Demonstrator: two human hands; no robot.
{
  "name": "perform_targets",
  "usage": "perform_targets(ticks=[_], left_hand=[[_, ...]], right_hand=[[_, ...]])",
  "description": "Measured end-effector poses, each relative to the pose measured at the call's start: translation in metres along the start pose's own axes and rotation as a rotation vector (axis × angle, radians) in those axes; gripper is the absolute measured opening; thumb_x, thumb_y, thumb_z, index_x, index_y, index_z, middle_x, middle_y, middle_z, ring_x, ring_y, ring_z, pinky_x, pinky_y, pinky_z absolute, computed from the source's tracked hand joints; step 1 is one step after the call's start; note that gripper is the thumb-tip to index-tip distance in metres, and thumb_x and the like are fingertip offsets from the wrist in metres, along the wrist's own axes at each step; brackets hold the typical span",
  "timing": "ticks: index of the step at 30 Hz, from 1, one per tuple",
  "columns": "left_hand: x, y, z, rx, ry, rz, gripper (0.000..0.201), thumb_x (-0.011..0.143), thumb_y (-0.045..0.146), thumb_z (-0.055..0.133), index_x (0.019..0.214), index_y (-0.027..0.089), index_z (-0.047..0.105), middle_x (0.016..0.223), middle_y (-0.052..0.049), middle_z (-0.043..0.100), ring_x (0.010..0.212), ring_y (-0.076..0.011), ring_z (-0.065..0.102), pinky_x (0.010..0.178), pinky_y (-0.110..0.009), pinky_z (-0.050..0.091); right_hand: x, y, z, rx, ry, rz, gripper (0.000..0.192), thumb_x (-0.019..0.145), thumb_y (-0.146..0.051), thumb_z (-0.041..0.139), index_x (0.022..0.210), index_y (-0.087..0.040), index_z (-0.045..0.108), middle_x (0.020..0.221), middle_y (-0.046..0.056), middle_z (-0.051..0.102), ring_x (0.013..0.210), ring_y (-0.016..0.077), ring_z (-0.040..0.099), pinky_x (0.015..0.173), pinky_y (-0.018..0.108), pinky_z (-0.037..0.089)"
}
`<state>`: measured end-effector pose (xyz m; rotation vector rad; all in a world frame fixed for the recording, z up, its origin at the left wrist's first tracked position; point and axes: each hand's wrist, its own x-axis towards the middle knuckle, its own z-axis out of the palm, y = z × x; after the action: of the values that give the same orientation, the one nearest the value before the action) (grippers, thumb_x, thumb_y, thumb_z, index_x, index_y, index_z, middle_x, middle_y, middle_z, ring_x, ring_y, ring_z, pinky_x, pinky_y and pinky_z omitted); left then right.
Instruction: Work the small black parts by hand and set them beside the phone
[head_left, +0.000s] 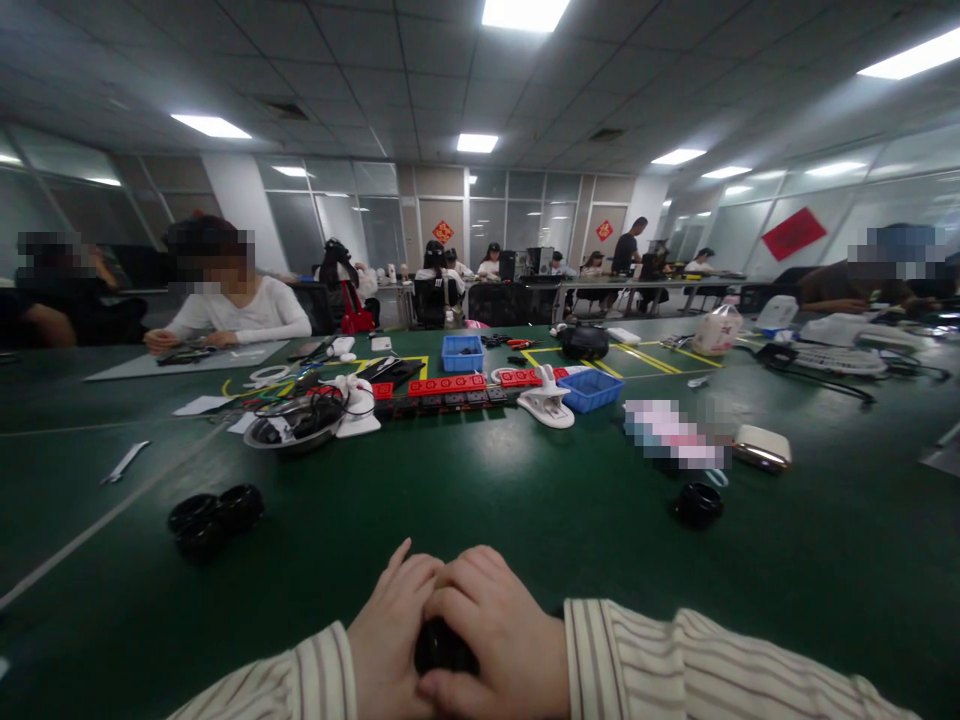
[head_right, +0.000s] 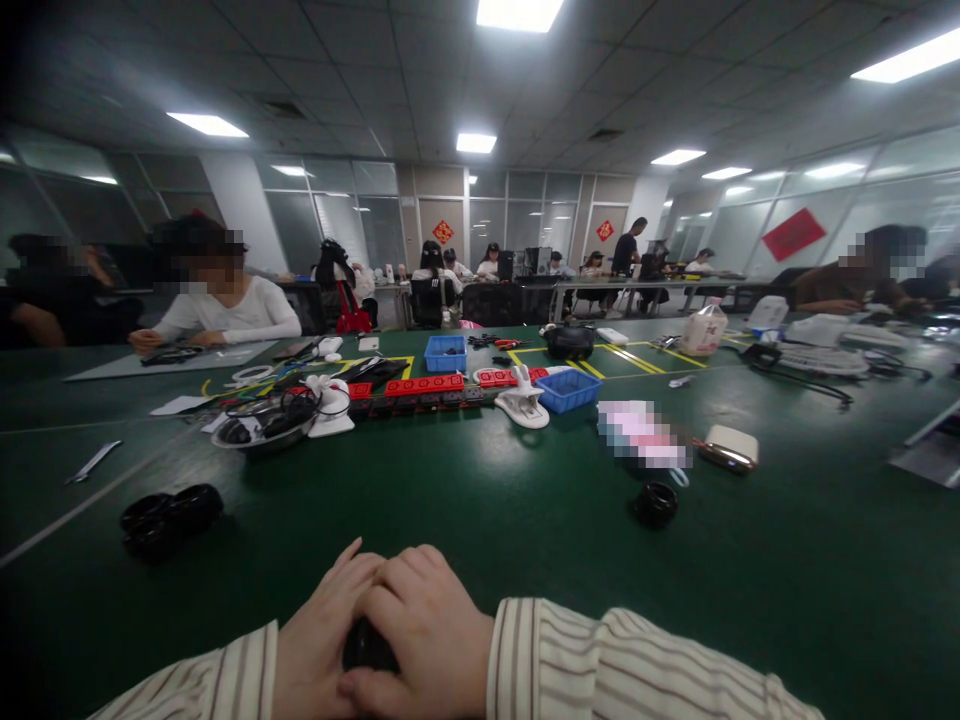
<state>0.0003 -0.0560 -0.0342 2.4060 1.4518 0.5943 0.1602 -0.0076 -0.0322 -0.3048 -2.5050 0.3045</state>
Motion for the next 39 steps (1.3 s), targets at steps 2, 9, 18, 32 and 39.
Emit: perform_targets(ticks=[2, 9, 18, 32, 39], left_hand=[[0.0, 0.001, -0.002, -0.008, -0.002, -0.002, 0.043, 0.056, 0.04, 0.068, 0.092, 0.019, 0.056, 0.092, -0.006, 0.055, 0.093, -0.0248, 0.052, 0.104, -0.057, 0.017], [0.007, -0.006, -0.01, -0.187, -0.147, 0.053, 0.04, 0.052, 0.024, 0.066, 0.091, 0.019, 0.057, 0.095, -0.004, 0.054, 0.094, -0.0236, 0.049, 0.099, -0.042, 0.035], [0.004, -0.011, -0.008, -0.16, -0.136, 0.084, 0.074, 0.058, 0.045, 0.071, 0.122, 0.024, 0.044, 0.121, -0.007, 0.051, 0.112, -0.028, 0.046, 0.107, -0.049, 0.021], [-0.001, -0.005, 0.009, -0.132, 0.018, -0.06, 0.028, 0.057, 0.032, 0.063, 0.078, 0.017, 0.053, 0.08, -0.004, 0.055, 0.076, -0.0217, 0.052, 0.074, -0.037, 0.043], [0.005, -0.006, 0.0, -0.271, -0.119, 0.015, 0.032, 0.057, 0.029, 0.064, 0.087, 0.019, 0.057, 0.089, 0.0, 0.058, 0.085, -0.0202, 0.053, 0.083, -0.031, 0.044]], right_hand=[[0.0, 0.0, 0.0, 0.002, -0.018, -0.006, 0.037, 0.068, -0.044, 0.06, 0.092, -0.017, 0.049, 0.092, 0.004, 0.052, 0.083, 0.0165, 0.044, 0.074, 0.031, 0.034], [0.003, 0.001, -0.006, 0.078, -0.034, -0.255, 0.023, 0.07, -0.027, 0.049, 0.09, -0.017, 0.05, 0.095, 0.002, 0.054, 0.091, 0.0151, 0.046, 0.082, 0.03, 0.036], [0.005, 0.002, -0.007, 0.089, -0.055, -0.391, 0.029, 0.07, -0.027, 0.046, 0.098, -0.017, 0.046, 0.1, 0.002, 0.056, 0.105, 0.0145, 0.044, 0.104, 0.033, 0.025], [0.001, -0.001, -0.005, 0.024, -0.012, -0.015, 0.027, 0.075, -0.039, 0.053, 0.089, -0.016, 0.05, 0.088, 0.004, 0.049, 0.082, 0.0156, 0.043, 0.075, 0.03, 0.034], [0.002, 0.003, -0.006, 0.091, -0.085, -0.257, 0.019, 0.07, -0.026, 0.047, 0.088, -0.018, 0.048, 0.089, 0.002, 0.053, 0.086, 0.0139, 0.047, 0.08, 0.031, 0.034]])
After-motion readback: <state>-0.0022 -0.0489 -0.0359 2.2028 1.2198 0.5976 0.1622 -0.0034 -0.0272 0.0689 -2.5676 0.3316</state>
